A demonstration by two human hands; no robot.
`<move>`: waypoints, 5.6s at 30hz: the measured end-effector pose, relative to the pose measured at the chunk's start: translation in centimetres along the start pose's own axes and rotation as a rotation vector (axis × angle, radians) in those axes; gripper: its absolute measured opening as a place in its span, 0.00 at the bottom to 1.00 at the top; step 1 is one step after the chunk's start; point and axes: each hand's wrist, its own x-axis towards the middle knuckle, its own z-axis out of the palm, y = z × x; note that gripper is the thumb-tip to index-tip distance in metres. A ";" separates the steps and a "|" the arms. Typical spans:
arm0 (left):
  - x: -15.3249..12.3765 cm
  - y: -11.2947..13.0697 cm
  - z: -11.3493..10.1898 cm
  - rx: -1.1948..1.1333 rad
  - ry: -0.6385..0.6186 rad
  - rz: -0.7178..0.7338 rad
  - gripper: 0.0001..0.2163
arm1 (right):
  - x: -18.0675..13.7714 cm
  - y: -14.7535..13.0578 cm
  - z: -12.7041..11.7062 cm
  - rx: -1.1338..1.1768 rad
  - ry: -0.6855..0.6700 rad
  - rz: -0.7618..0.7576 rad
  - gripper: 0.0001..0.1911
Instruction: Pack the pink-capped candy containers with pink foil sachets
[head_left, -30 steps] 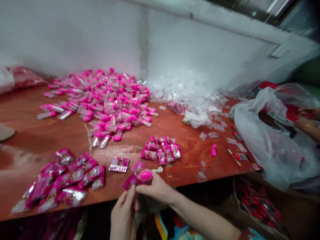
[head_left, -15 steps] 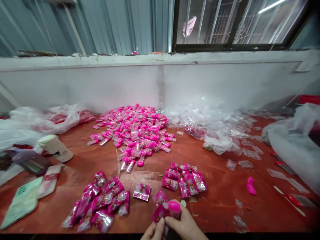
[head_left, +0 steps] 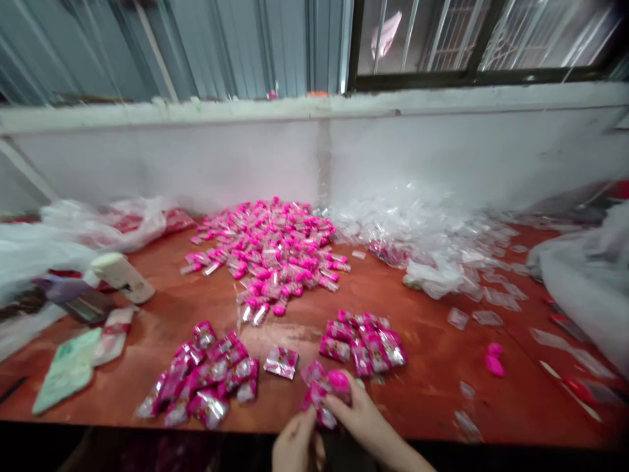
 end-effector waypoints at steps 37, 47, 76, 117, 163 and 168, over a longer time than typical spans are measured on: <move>-1.0 -0.9 2.1 -0.274 -0.222 -0.183 0.19 | -3.5 0.4 -1.4 -0.083 -0.146 0.016 0.24; -1.4 0.2 1.7 -0.280 -0.345 -0.235 0.20 | -4.0 -0.6 -2.4 0.027 -0.293 0.141 0.27; -1.2 -0.8 1.8 -0.221 -0.316 -0.170 0.19 | -3.4 0.7 -1.3 0.224 -0.255 0.137 0.30; 0.9 1.8 -0.4 0.046 -0.149 0.021 0.16 | 1.5 -1.8 1.0 -0.177 -0.127 -0.144 0.16; -0.4 2.9 2.3 -0.635 0.020 -0.242 0.08 | -0.9 -0.1 0.8 -0.011 0.090 -0.176 0.18; -0.5 2.5 2.4 -0.639 -0.015 -0.223 0.07 | -1.9 -0.6 0.1 -0.236 0.101 -0.263 0.17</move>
